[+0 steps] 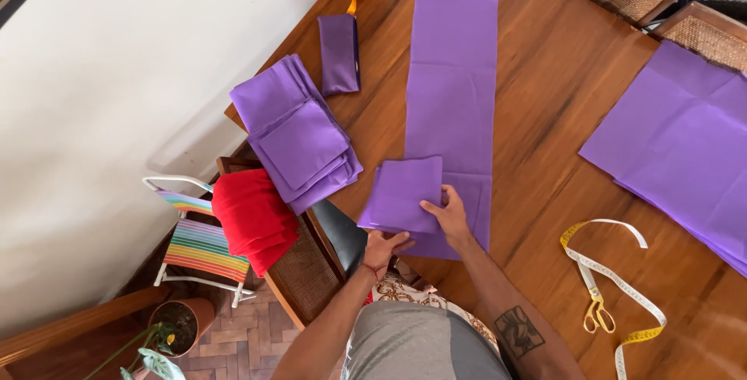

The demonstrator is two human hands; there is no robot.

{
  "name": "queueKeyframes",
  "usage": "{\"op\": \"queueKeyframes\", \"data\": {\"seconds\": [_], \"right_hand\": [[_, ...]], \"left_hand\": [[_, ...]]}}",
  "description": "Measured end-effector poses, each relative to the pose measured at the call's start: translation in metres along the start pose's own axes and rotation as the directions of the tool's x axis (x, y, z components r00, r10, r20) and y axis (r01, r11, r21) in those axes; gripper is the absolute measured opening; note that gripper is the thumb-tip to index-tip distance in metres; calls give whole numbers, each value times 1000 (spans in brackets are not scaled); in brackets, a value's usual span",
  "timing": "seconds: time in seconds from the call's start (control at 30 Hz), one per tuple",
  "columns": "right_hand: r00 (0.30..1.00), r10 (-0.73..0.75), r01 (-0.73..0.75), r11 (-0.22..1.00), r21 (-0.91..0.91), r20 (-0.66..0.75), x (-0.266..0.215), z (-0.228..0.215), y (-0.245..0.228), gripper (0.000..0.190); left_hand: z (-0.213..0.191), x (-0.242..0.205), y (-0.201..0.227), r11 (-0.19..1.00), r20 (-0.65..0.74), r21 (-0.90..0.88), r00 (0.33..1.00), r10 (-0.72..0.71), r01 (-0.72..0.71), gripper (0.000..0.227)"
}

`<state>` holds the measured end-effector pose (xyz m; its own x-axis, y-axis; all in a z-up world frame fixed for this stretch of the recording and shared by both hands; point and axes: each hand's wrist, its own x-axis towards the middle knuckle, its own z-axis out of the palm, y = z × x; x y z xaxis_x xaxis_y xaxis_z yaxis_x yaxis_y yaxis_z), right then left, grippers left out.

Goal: The person measures and cuts a large piece of purple fabric on a wooden table using a measuring tape and scissors. They cut the fabric into several rectangular pieces, fold them, and stack them on the table.

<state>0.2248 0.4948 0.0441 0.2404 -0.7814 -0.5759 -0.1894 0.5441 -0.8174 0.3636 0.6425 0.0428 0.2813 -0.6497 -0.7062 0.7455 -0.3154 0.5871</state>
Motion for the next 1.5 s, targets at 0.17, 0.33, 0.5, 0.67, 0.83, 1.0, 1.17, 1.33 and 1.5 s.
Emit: {"op": "queueKeyframes", "data": {"seconds": [0.17,0.33,0.5,0.67,0.83,1.0,1.17,1.33,1.5], "right_hand": [[992,-100,107,990,-88,75,-11,-24,1,49],[962,-172,208,966,-157,212,0,-59,14,37],[956,-262,292,883,-367,130,36,-96,61,27],[949,-225,304,835,-458,220,14,-113,13,18],[933,-196,320,836,-445,302,19,-127,-9,11],[995,-51,62,990,-126,89,-1,-94,-8,23],[995,90,-85,989,-120,41,-7,-78,46,36],[995,-4,11,997,-77,101,-4,-83,69,32],[993,-12,25,994,-107,113,-13,-102,53,37]], "left_hand": [[11,-51,60,967,12,-241,997,-78,79,51],[-61,17,16,994,93,102,995,-45,35,28],[-37,-2,71,867,-16,427,957,290,-256,28],[-41,3,145,765,-125,488,834,538,-420,15],[-135,93,169,794,-298,418,759,579,-442,25],[-153,100,188,803,-394,433,716,576,-409,64],[-161,102,186,769,-410,522,681,607,-370,63],[-166,105,180,758,-426,566,673,605,-323,60],[-165,106,183,768,-445,552,664,601,-325,60]]}}
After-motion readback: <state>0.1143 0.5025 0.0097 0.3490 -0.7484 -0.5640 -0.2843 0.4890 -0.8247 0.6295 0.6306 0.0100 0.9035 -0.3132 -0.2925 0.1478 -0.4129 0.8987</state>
